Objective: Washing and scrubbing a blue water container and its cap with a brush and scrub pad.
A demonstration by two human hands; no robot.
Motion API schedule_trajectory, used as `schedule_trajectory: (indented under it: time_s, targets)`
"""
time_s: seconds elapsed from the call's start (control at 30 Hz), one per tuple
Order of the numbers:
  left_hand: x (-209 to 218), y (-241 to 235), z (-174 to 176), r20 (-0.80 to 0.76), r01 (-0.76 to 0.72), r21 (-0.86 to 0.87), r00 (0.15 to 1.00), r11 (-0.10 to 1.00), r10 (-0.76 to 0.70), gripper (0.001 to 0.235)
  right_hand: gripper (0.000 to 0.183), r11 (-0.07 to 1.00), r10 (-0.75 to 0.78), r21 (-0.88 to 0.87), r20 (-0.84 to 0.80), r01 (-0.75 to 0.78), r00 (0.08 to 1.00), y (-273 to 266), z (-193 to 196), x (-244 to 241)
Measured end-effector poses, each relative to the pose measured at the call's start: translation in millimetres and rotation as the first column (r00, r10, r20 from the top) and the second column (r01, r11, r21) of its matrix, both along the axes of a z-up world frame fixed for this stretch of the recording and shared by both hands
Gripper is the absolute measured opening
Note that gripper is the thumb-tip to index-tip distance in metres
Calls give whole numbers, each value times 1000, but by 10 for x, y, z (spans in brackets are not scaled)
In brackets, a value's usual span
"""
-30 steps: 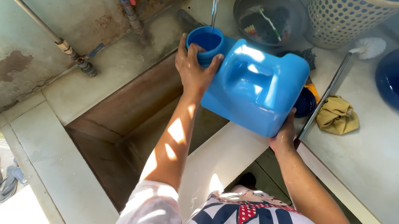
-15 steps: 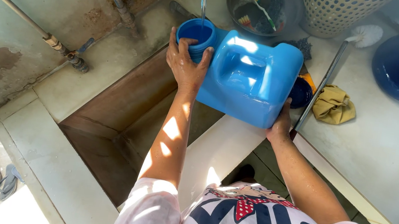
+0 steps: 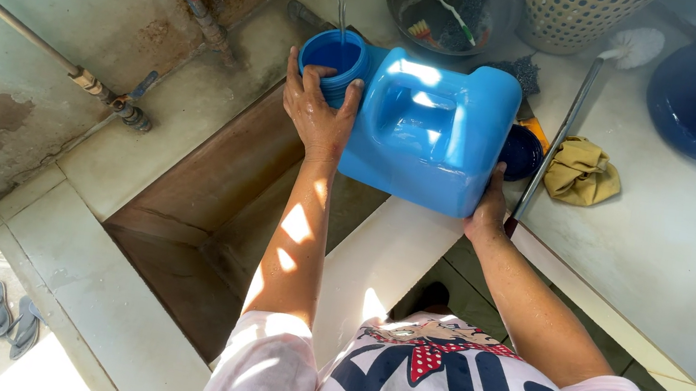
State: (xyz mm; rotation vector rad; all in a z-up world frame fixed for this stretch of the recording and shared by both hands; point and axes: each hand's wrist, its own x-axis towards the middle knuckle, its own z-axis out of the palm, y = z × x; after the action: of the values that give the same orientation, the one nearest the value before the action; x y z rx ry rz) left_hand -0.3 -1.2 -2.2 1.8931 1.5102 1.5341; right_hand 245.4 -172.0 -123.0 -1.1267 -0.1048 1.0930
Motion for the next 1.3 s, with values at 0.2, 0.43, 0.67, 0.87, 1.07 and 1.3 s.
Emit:
schedule_trajectory:
  time_s: [0.2, 0.43, 0.67, 0.87, 1.07, 1.3]
  targets:
    - [-4, -20, 35, 8, 16, 18, 1000, 1000, -17, 41, 70, 1000, -2, -28, -2, 2, 1000, 5, 56, -15]
    - [-1, -36, 67, 43, 27, 52, 999, 998, -30, 40, 71, 995, -12, -102, 4, 13, 1000, 7, 80, -29]
    - [-2, -23, 80, 39, 36, 66, 999, 997, -38, 41, 74, 994, -31, -108, -18, 29, 999, 6, -68, 27]
    - [-3, -9, 69, 48, 27, 71, 998, 997, -31, 41, 75, 996, -37, -85, -3, 37, 999, 26, -120, 58]
    - [-25, -23, 16, 2, 14, 47, 1000, 999, -14, 42, 73, 998, -12, -59, 1, 12, 1000, 9, -182, 57]
    - [-30, -32, -5, 27, 7, 56, 1000, 998, -8, 43, 75, 997, 2, -73, 14, -1, 1000, 15, -102, 56]
